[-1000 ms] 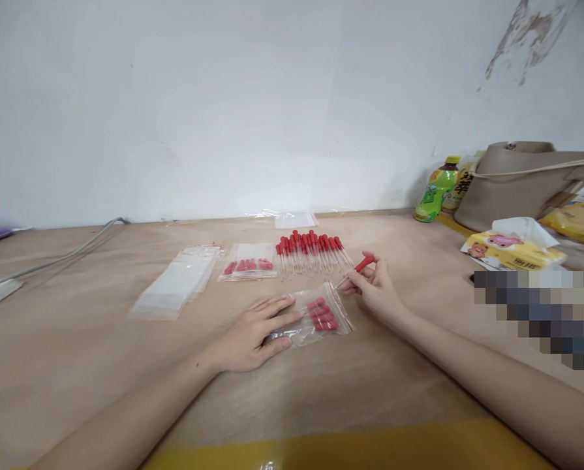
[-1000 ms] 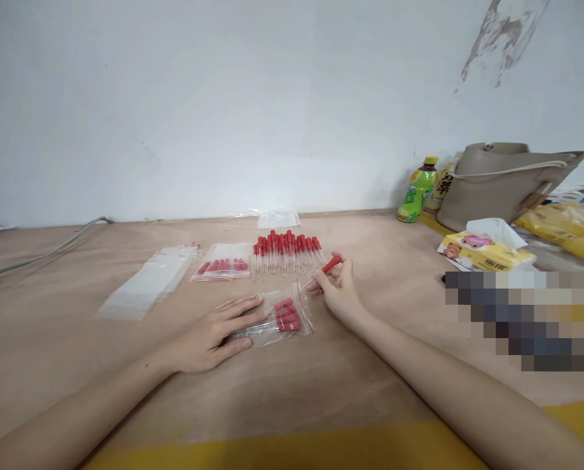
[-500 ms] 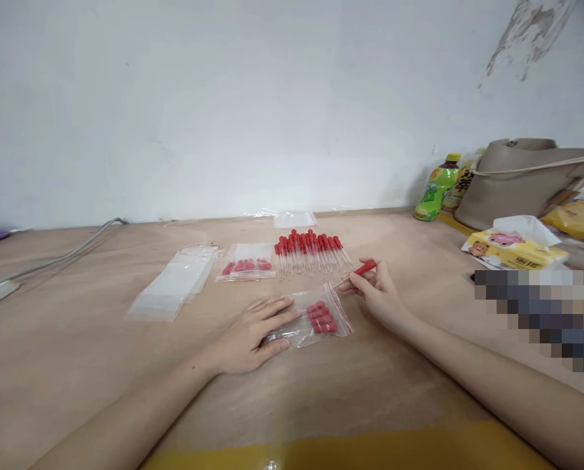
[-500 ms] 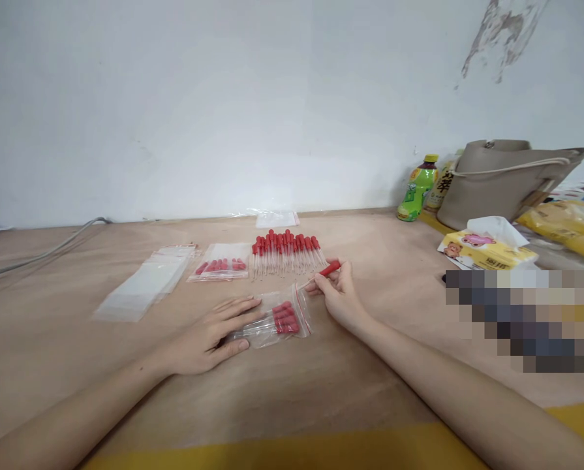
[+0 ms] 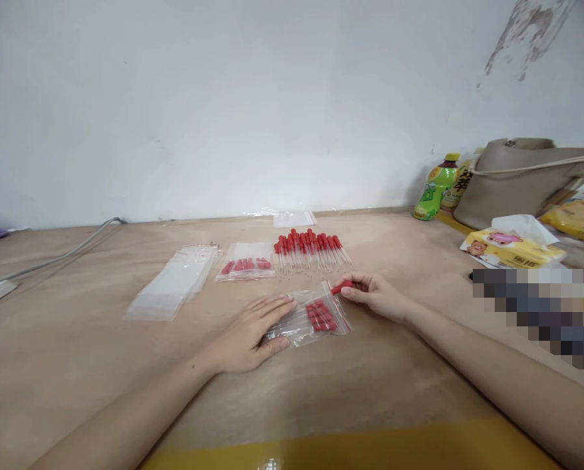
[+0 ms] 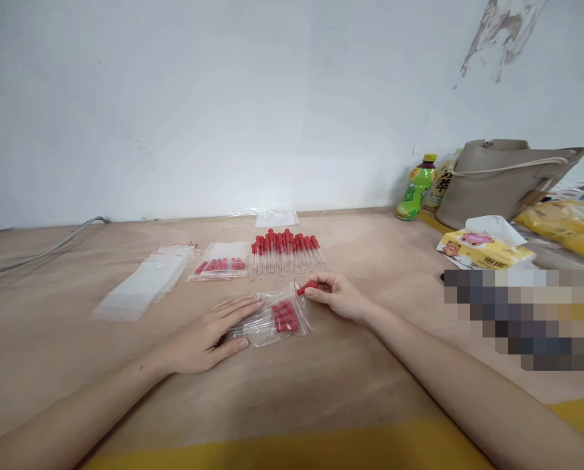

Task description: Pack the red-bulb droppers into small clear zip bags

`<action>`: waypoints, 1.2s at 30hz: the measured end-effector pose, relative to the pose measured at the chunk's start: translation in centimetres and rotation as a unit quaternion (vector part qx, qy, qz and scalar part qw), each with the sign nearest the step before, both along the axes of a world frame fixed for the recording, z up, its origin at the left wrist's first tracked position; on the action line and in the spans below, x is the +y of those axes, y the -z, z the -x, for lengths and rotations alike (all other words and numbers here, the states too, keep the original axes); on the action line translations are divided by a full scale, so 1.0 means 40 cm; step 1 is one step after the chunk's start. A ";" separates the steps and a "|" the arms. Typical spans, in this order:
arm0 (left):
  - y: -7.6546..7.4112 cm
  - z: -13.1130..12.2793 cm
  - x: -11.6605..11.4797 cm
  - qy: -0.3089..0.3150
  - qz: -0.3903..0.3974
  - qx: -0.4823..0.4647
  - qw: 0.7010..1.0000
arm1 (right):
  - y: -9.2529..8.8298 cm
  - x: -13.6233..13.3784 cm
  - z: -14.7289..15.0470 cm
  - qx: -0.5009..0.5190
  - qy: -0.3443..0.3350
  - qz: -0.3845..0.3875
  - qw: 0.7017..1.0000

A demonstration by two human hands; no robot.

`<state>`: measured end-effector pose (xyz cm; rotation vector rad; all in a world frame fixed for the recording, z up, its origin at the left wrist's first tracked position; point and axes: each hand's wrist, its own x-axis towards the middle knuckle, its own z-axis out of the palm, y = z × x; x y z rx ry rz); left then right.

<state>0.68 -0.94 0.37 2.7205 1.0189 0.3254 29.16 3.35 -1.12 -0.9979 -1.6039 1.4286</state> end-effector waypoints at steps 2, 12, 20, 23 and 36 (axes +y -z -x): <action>0.001 0.000 0.000 -0.001 0.001 -0.003 1.000 | 0.001 0.012 -0.013 -0.017 -0.028 0.023 0.999; -0.002 -0.001 -0.001 -0.002 -0.003 0.008 1.000 | -0.037 0.004 0.011 -0.112 -0.212 -0.073 0.968; 0.001 -0.001 0.000 -0.003 -0.005 0.006 1.000 | -0.013 0.021 0.055 -0.197 -0.030 -0.145 0.969; 0.000 -0.002 0.001 -0.003 -0.006 0.009 1.000 | -0.007 0.024 0.058 -0.162 -0.046 -0.108 0.980; -0.005 -0.005 0.000 0.000 -0.001 0.006 1.000 | -0.005 0.009 0.067 -0.033 -0.138 -0.050 0.989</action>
